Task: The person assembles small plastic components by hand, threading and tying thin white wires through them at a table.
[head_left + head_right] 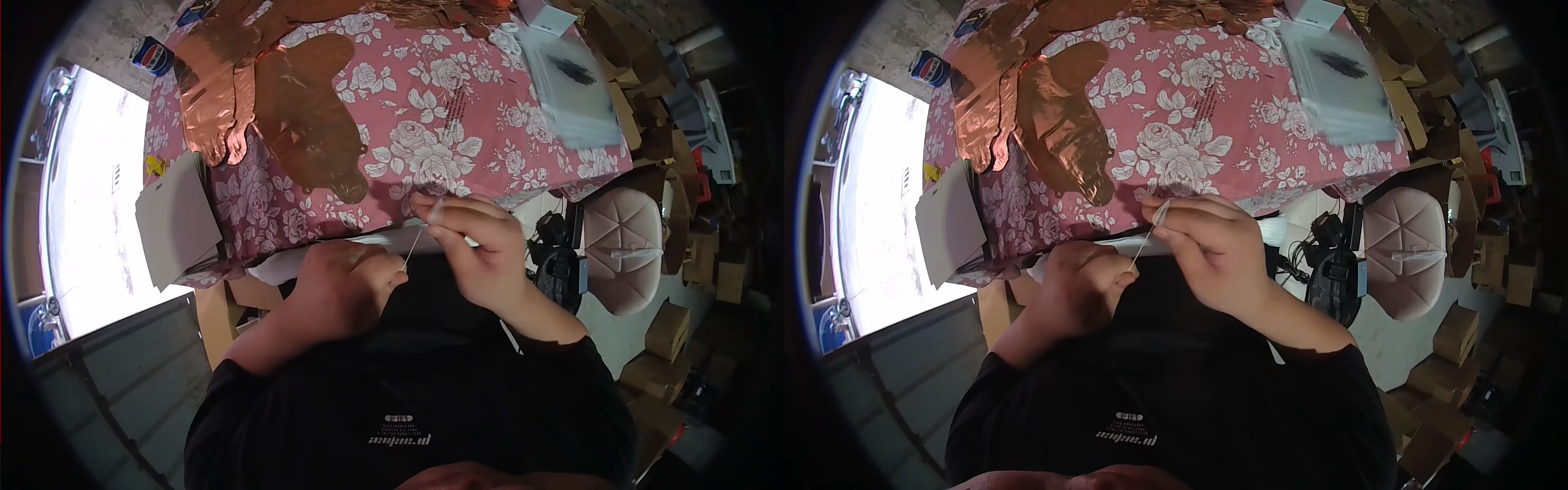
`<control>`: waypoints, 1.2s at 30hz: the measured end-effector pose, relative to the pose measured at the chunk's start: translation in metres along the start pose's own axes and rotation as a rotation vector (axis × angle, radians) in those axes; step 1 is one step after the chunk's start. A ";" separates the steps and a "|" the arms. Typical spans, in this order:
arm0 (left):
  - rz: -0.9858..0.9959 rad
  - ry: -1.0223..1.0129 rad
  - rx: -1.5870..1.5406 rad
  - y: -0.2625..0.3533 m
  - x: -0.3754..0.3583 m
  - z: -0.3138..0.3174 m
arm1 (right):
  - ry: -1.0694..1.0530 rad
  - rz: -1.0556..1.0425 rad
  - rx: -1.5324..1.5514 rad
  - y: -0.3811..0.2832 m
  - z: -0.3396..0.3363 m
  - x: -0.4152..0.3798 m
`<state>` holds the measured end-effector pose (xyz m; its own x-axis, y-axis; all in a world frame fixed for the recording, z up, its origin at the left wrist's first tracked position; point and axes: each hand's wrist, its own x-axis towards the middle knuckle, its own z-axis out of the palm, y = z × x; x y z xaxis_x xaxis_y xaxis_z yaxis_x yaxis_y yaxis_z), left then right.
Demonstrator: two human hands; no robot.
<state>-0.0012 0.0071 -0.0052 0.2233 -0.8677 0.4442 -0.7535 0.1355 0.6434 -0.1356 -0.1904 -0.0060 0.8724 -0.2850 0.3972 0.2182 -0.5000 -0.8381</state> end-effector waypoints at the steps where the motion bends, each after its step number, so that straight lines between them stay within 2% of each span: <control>1: 0.037 0.042 -0.016 0.000 0.000 -0.001 | -0.075 -0.041 -0.264 0.003 -0.001 0.003; 3: 0.018 0.069 -0.020 -0.006 0.001 -0.005 | -0.413 0.238 0.118 -0.004 0.001 -0.010; 4: 0.000 0.092 -0.029 -0.009 0.001 -0.007 | -0.481 0.351 0.513 -0.007 0.010 -0.018; 5: -0.016 0.114 -0.039 -0.011 0.000 -0.009 | -0.596 0.485 0.780 -0.016 0.001 -0.016; 7: -0.051 0.085 0.002 -0.008 0.001 -0.006 | -0.389 0.486 1.015 -0.024 -0.004 -0.024; 9: -0.057 -0.081 -0.029 -0.004 0.000 0.001 | -0.037 0.456 1.006 -0.022 -0.001 -0.021; 10: -0.023 -0.081 0.011 -0.001 0.001 0.001 | 0.028 0.418 0.746 -0.013 0.000 -0.015; 11: -0.021 -0.081 0.011 -0.002 0.000 0.003 | 0.070 0.139 0.283 0.005 0.009 -0.007; 13: 0.054 0.140 -0.002 -0.004 0.001 0.003 | -0.178 0.078 -0.191 0.010 0.006 -0.007; 14: 0.014 0.115 0.055 -0.003 0.002 -0.006 | -0.347 0.156 -0.068 0.007 0.008 -0.013; 17: -0.056 0.094 -0.041 -0.017 0.000 -0.009 | -0.535 0.597 0.910 -0.020 0.001 -0.018; 19: -0.055 0.084 0.029 -0.010 0.003 -0.006 | -0.255 0.374 0.940 -0.019 0.000 -0.024; 21: -0.022 0.031 0.041 -0.008 0.000 0.001 | -0.049 0.300 0.582 -0.017 -0.003 -0.007; 22: -0.024 0.041 0.044 -0.006 0.000 0.000 | 0.029 0.031 0.141 -0.007 0.006 0.006; 23: -0.024 0.042 0.047 -0.006 0.001 -0.002 | 0.028 0.028 0.143 -0.004 0.006 0.004; 25: 0.002 0.152 0.014 -0.008 0.002 -0.006 | -0.433 0.129 -0.034 -0.002 0.006 -0.003; 27: -0.038 0.126 0.003 -0.011 0.001 -0.008 | -0.612 0.415 0.652 -0.014 0.006 -0.009; 29: -0.074 0.093 -0.014 -0.012 0.001 -0.006 | -0.420 0.603 0.933 -0.037 -0.008 -0.008; 31: -0.066 0.017 -0.037 -0.008 0.000 0.000 | -0.031 0.332 0.782 -0.024 -0.001 -0.011; 33: -0.042 0.037 -0.007 -0.005 0.001 0.001 | 0.055 -0.006 -0.039 -0.007 0.002 0.010; 35: 0.012 0.154 0.028 -0.005 0.003 -0.002 | -0.324 0.056 -0.295 -0.010 -0.005 0.009; 36: 0.023 0.140 0.033 -0.005 0.004 -0.007 | -0.441 0.137 0.007 -0.010 -0.002 0.002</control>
<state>0.0076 0.0057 -0.0025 0.2880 -0.7890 0.5428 -0.7786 0.1370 0.6123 -0.1372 -0.1874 0.0037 0.9958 0.0280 0.0872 0.0899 -0.4764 -0.8746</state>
